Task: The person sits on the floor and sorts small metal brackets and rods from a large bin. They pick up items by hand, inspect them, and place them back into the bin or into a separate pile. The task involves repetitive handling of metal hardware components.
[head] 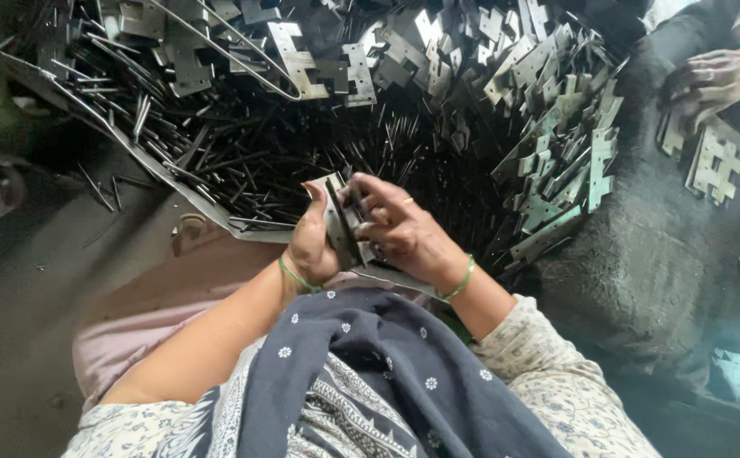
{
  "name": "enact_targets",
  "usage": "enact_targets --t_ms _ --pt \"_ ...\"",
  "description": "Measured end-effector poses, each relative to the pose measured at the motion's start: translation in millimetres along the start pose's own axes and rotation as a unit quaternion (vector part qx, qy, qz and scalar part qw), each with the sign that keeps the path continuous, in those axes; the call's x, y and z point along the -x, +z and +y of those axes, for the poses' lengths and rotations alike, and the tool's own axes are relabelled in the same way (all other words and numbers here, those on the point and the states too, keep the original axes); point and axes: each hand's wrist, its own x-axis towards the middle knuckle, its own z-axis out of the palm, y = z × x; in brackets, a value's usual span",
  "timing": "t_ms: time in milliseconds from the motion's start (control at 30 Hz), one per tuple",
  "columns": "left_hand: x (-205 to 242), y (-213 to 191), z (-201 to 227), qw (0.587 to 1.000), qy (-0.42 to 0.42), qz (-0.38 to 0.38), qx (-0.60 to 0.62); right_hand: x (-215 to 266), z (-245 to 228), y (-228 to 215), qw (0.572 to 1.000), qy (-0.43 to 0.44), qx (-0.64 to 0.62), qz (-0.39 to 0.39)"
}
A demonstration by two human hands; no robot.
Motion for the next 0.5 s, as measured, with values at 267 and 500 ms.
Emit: enact_targets --t_ms 267,500 --pt "0.1 24.4 -16.2 0.98 -0.027 0.048 -0.189 31.3 -8.5 26.7 0.842 0.324 -0.432 0.009" --pt "9.1 38.2 50.8 0.827 0.087 0.028 -0.555 135.1 58.9 -122.1 0.73 0.34 -0.494 0.329"
